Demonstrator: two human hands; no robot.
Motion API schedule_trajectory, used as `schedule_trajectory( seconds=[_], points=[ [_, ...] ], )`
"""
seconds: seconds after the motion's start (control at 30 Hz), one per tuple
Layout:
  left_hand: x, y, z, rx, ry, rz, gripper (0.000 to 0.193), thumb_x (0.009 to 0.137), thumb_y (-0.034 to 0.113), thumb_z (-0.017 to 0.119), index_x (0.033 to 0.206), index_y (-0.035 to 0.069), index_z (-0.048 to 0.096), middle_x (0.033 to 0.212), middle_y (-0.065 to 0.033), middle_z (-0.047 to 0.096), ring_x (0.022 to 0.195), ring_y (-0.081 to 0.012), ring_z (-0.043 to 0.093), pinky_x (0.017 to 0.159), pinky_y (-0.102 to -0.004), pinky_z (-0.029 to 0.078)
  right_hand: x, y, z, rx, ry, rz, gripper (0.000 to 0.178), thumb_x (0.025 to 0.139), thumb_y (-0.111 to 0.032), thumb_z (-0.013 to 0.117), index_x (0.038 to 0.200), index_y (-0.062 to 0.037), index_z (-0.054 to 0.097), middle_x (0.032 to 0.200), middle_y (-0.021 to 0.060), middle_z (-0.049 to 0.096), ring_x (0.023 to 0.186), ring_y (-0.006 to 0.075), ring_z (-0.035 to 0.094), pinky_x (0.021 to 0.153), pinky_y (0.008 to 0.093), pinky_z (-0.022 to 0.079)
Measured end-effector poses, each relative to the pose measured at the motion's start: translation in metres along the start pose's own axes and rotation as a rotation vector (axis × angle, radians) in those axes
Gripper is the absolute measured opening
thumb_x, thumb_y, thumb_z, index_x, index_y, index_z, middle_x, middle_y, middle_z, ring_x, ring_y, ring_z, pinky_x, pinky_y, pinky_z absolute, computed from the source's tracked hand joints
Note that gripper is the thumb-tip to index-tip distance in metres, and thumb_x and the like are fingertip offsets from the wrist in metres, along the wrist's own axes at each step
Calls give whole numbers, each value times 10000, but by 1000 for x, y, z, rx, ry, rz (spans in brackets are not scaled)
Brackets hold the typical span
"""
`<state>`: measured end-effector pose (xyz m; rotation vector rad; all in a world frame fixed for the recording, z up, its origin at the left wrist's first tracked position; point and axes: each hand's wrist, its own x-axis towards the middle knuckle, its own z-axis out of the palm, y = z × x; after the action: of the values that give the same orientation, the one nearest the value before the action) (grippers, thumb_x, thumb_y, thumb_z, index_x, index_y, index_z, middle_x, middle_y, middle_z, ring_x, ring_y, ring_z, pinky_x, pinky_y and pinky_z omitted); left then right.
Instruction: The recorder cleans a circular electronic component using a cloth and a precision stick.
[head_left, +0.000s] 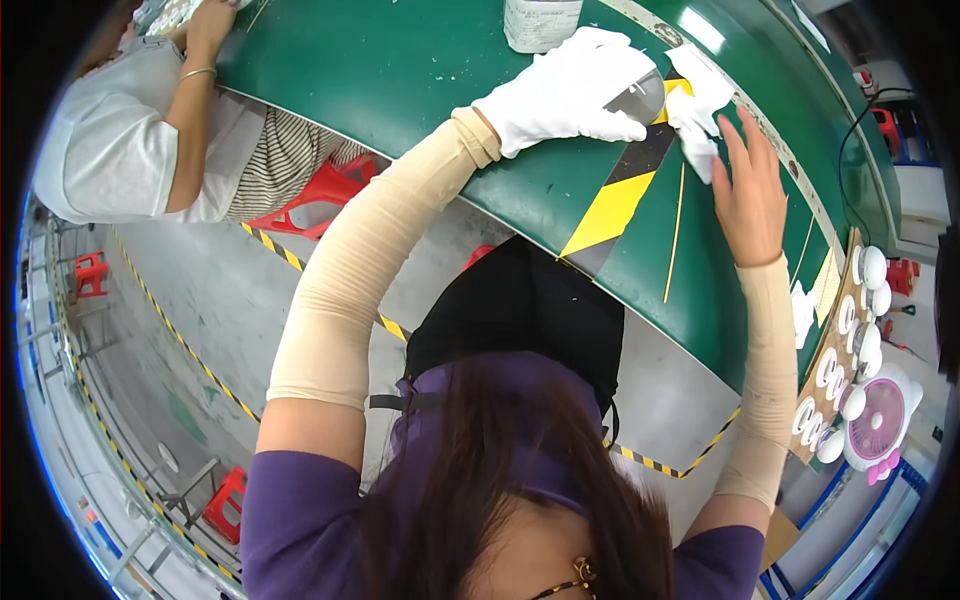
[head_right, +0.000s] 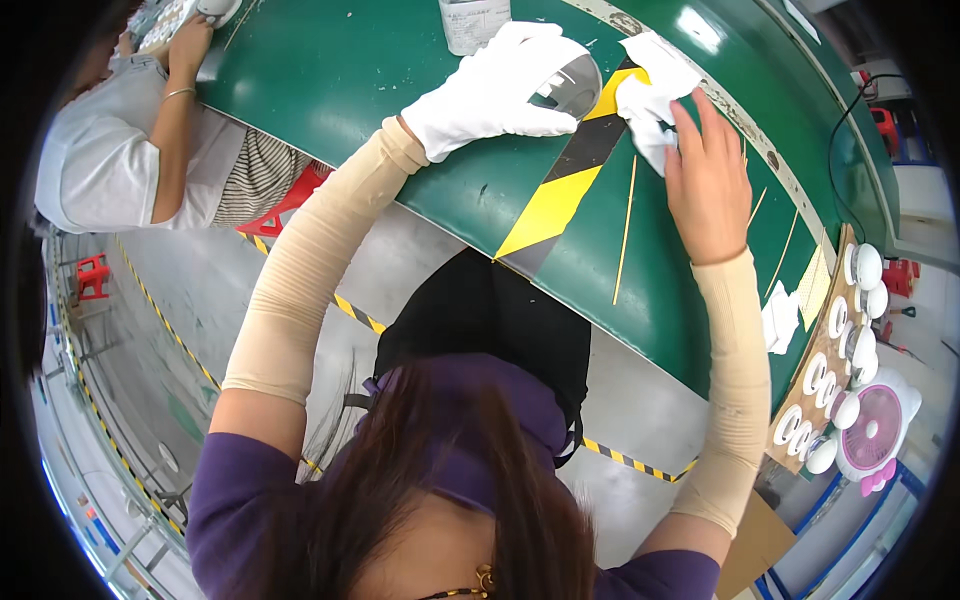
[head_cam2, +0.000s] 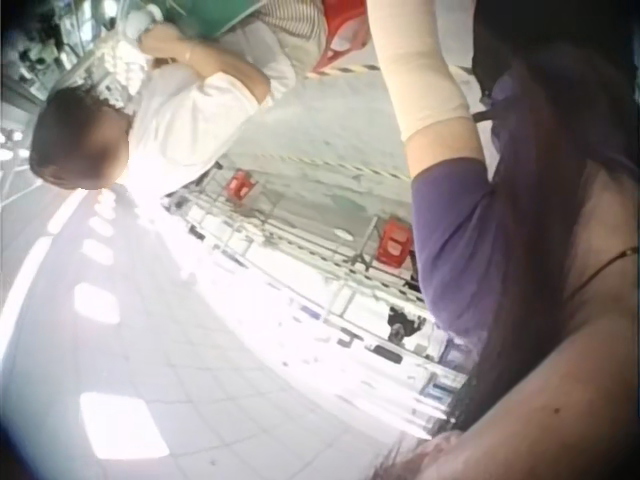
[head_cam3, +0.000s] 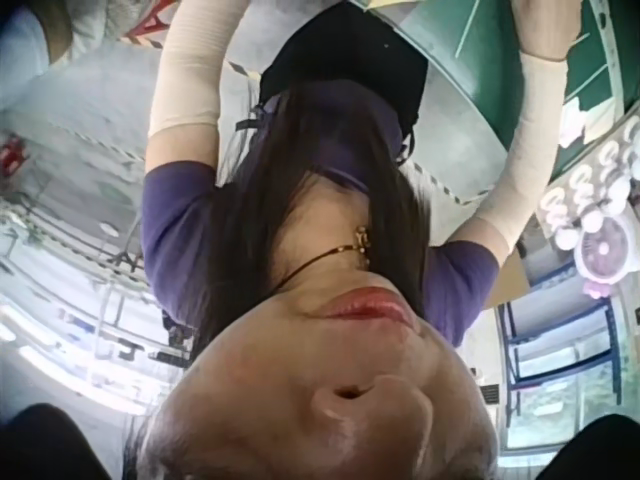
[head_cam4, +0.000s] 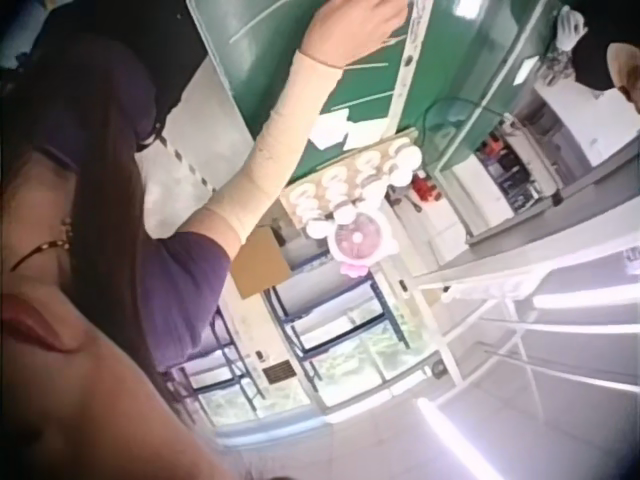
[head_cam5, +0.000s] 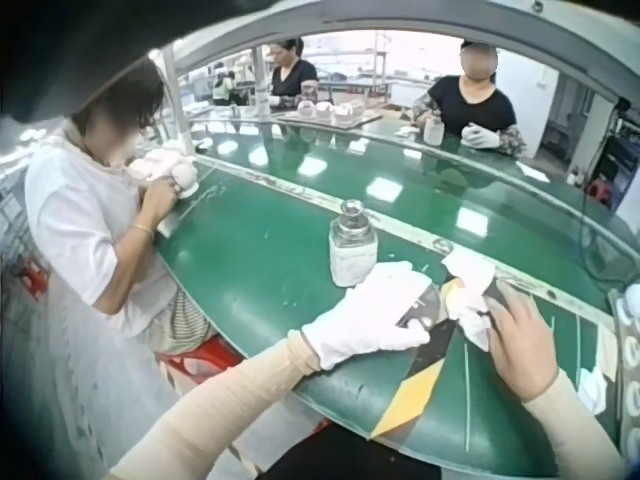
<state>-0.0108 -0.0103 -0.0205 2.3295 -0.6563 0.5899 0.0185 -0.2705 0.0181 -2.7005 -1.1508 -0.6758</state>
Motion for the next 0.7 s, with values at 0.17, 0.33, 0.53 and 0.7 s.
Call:
schedule_trajectory(
  seconds=[0.17,0.33,0.53,0.7],
  points=[
    [0,-4,4,29,3,-3,675,734,447,731,1300,169,490,1347,-174,397,1228,-327,415,1001,-390,382,-16,-14,-36,14,-379,-610,213,746,-62,555,959,-56,540,1154,92,563,880,211,582,691,321,494],
    [6,4,2,74,-16,-57,669,721,429,738,1285,166,492,1325,-162,431,1231,-314,419,1011,-400,375,-21,-1,-22,-13,-363,-686,189,740,-88,564,917,-47,514,1020,93,557,815,201,569,664,304,479],
    [10,-1,7,111,-20,-41,707,710,449,736,1289,134,480,1330,-161,433,1232,-331,414,1020,-410,369,-15,10,-10,4,-343,-718,191,745,-67,562,930,-38,523,823,80,483,750,208,555,641,323,477],
    [9,-5,11,157,-64,-54,708,709,459,729,1284,128,483,1326,-159,436,1238,-324,410,1013,-414,375,-16,23,-1,172,-227,-567,196,760,-34,584,951,-21,543,852,94,513,760,249,573,659,350,494]
  ],
)
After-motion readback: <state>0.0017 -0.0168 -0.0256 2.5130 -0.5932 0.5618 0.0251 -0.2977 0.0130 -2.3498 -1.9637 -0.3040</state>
